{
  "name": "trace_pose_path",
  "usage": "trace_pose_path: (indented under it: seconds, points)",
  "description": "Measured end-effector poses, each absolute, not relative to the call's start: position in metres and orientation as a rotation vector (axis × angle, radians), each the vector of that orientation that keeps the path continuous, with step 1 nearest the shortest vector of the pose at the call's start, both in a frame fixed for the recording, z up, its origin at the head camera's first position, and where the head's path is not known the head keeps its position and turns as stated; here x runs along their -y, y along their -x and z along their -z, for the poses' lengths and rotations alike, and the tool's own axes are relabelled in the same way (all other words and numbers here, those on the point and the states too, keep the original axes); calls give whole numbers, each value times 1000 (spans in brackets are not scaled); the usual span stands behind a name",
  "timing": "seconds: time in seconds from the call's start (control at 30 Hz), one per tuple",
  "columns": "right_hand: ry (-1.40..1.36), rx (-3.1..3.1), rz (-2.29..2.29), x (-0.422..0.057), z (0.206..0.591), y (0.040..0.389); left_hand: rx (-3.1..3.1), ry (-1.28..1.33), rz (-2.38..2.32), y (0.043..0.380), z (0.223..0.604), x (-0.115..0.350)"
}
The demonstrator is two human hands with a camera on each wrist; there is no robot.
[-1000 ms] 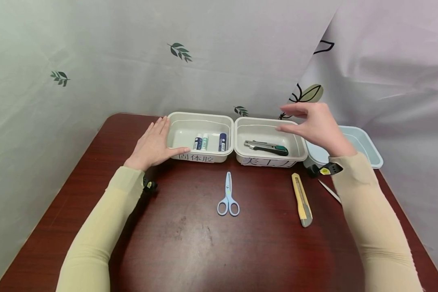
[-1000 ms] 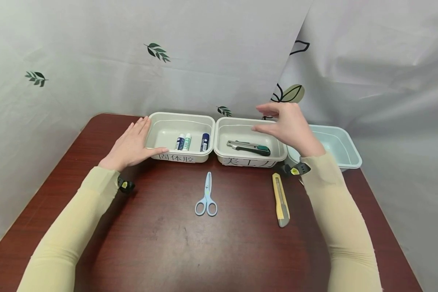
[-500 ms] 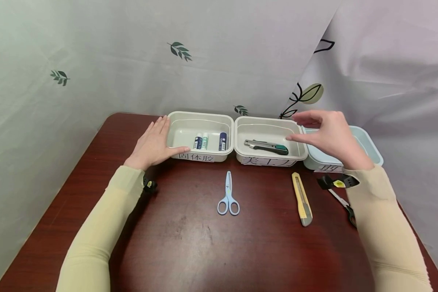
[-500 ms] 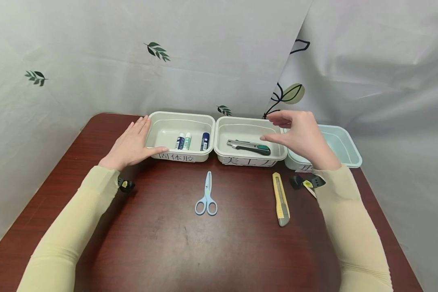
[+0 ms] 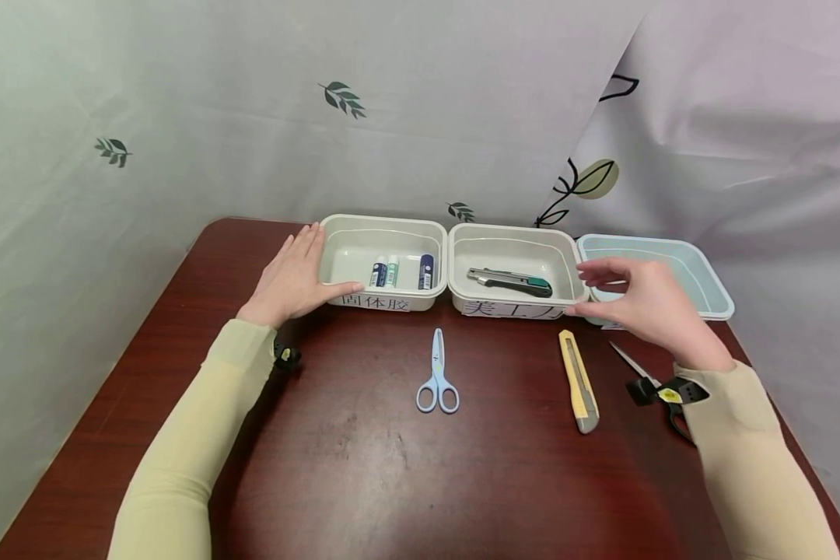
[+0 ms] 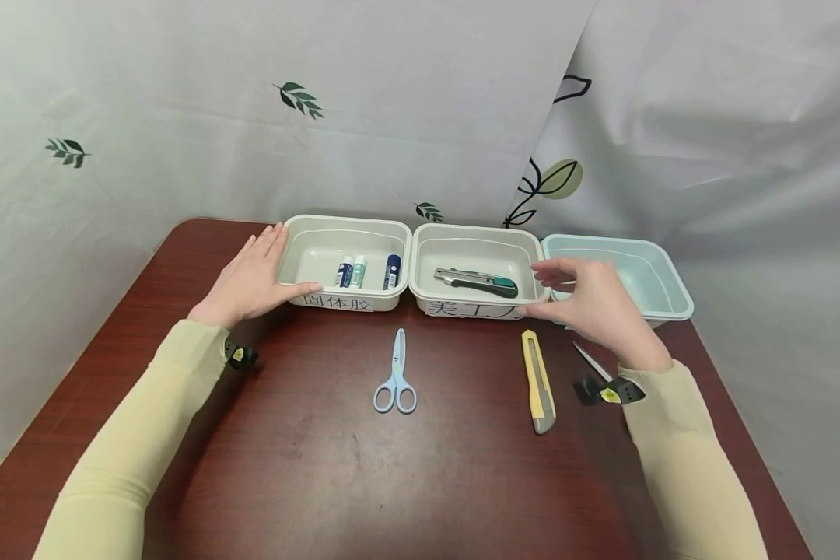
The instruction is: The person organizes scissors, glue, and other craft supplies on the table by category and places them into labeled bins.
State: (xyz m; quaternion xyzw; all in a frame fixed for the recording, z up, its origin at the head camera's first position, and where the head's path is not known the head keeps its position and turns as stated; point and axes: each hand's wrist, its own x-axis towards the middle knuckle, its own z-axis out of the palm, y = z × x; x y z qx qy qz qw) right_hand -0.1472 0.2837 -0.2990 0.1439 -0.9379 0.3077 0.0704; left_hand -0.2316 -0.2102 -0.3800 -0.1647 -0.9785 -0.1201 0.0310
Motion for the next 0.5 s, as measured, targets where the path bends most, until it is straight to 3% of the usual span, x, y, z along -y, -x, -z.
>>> trace_pose_path:
  seconds: [0.5]
  points:
    - [-342,2953,-995,-300,332,117,3006,508,363,233,382,211]
